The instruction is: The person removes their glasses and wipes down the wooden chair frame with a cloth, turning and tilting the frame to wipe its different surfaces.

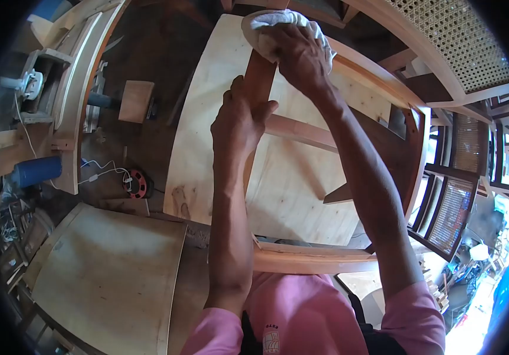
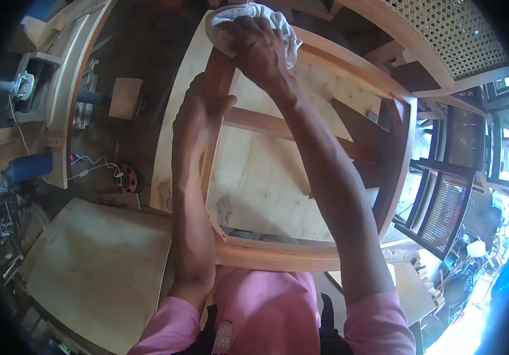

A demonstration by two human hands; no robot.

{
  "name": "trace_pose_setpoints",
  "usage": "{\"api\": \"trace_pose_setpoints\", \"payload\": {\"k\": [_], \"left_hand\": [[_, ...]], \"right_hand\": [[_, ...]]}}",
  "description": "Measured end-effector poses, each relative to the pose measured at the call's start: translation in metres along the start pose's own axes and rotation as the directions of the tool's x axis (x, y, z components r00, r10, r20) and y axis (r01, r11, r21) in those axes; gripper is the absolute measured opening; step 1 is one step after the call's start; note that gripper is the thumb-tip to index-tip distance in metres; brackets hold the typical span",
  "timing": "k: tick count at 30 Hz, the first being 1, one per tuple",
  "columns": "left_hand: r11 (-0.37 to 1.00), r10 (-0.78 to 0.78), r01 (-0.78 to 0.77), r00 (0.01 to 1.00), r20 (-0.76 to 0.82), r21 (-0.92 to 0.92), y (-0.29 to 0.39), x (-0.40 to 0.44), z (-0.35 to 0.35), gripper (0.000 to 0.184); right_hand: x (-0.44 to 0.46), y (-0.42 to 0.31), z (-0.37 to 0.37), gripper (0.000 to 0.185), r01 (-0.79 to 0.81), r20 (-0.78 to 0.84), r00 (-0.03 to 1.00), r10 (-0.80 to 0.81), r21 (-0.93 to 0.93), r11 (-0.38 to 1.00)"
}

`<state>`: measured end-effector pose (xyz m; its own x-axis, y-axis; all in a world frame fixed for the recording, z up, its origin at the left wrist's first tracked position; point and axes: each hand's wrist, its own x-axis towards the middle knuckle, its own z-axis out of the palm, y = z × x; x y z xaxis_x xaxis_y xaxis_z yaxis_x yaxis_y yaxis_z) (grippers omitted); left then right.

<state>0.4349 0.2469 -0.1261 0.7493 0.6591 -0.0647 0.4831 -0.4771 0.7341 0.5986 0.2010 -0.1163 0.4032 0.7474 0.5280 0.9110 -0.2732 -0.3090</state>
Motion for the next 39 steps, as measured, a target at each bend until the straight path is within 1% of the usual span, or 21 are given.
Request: {"api": "trace_pose_setpoints", "payload": {"k": [4,8,11,13,14,15,16,17,19,21,22,23,25,27,29,30,31,33,35,37,39], "left_hand": [[0.998,-0.005,0.005,1.0,0.01,-0.062,-0.003,-0.002,0.002,0.066],[0.987,0.018,-0.015,1.0,0.019,-0.157,-0.009,0.003,0.006,0.065],[0.991,-0.05,0.055,0.998,0.04,-0.126,0.003,-0.002,-0.001,0.064],[0.994,-0.076,0.078,0.997,0.024,-0.079,0.008,-0.005,-0.002,0.064],[0.996,-0.075,0.076,0.997,0.007,-0.049,0.009,-0.006,-0.002,0.064],[0.997,-0.075,0.075,0.997,-0.011,-0.017,0.01,-0.006,-0.001,0.065],[0.996,-0.075,0.076,0.997,0.015,-0.04,0.009,-0.005,0.0,0.065],[0.995,-0.077,0.079,0.996,0.042,-0.061,0.006,-0.003,0.001,0.066],[0.99,-0.081,0.089,0.994,0.074,-0.113,0.003,-0.002,0.0,0.067],[0.981,-0.079,0.093,0.993,0.087,-0.169,0.007,-0.003,-0.003,0.068],[0.993,-0.062,0.062,0.998,0.003,-0.104,-0.001,-0.004,0.004,0.058],[0.99,-0.066,0.068,0.997,0.028,-0.123,0.002,-0.004,0.002,0.06],[0.988,-0.093,0.098,0.995,0.048,-0.118,0.01,-0.006,-0.003,0.062],[0.995,-0.099,0.099,0.995,0.019,-0.001,0.016,-0.007,-0.008,0.065],[0.987,-0.147,0.152,0.986,0.078,-0.056,0.017,-0.005,-0.011,0.065],[0.987,-0.148,0.153,0.985,0.083,-0.048,0.017,-0.005,-0.011,0.065],[0.987,-0.152,0.155,0.985,0.083,-0.043,0.018,-0.007,-0.012,0.066],[0.988,-0.151,0.154,0.985,0.084,-0.031,0.022,-0.008,-0.015,0.067],[0.996,-0.092,0.091,0.996,0.022,0.013,0.018,-0.01,-0.011,0.072],[0.995,0.009,-0.004,0.999,-0.048,0.104,0.002,-0.007,0.001,0.076],[0.97,0.163,-0.137,0.979,-0.123,0.202,-0.006,-0.005,0.006,0.076]], "right_hand": [[-0.003,0.016,-0.007,0.034,0.088,-0.021,0.996,-0.09,-0.099,0.991],[-0.038,0.057,-0.049,0.036,-0.08,0.044,0.994,0.097,-0.29,0.954],[-0.079,0.104,-0.099,0.036,-0.182,0.057,0.972,0.23,-0.442,0.879],[-0.101,0.142,-0.14,0.034,-0.247,0.148,0.913,0.381,-0.543,0.802],[-0.132,0.187,-0.155,0.033,-0.174,0.124,0.955,0.27,-0.502,0.847],[-0.147,0.191,-0.172,0.032,-0.37,0.066,0.89,0.451,-0.474,0.799],[-0.164,0.209,-0.195,0.031,-0.166,0.095,0.963,0.25,-0.522,0.837],[-0.176,0.218,-0.211,0.029,-0.262,0.113,0.932,0.344,-0.444,0.857],[-0.189,0.215,-0.223,0.025,-0.226,0.1,0.951,0.293,-0.422,0.878],[-0.207,0.226,-0.234,0.026,-0.088,0.141,0.977,0.16,-0.421,0.903],[-0.213,0.227,-0.233,0.026,-0.136,0.097,0.979,0.181,-0.357,0.924],[-0.217,0.229,-0.229,0.026,-0.174,0.059,0.978,0.199,-0.288,0.942],[-0.227,0.245,-0.22,0.028,-0.285,0.088,0.93,0.356,-0.434,0.854],[-0.22,0.229,-0.21,0.033,-0.45,-0.021,0.885,0.465,-0.297,0.842],[-0.235,0.237,-0.209,0.037,-0.43,-0.036,0.899,0.437,-0.259,0.864],[-0.237,0.233,-0.202,0.042,-0.476,-0.117,0.877,0.467,-0.348,0.808],[-0.237,0.233,-0.201,0.045,-0.481,-0.128,0.876,0.465,-0.294,0.826],[-0.228,0.215,-0.195,0.046,-0.504,-0.183,0.863,0.47,-0.355,0.788],[-0.238,0.231,-0.196,0.049,-0.502,-0.166,0.865,0.473,-0.286,0.817],[-0.237,0.229,-0.191,0.047,-0.432,-0.188,0.9,0.393,-0.276,0.859],[-0.225,0.214,-0.189,0.043,-0.441,-0.206,0.897,0.391,-0.354,0.825]]}}
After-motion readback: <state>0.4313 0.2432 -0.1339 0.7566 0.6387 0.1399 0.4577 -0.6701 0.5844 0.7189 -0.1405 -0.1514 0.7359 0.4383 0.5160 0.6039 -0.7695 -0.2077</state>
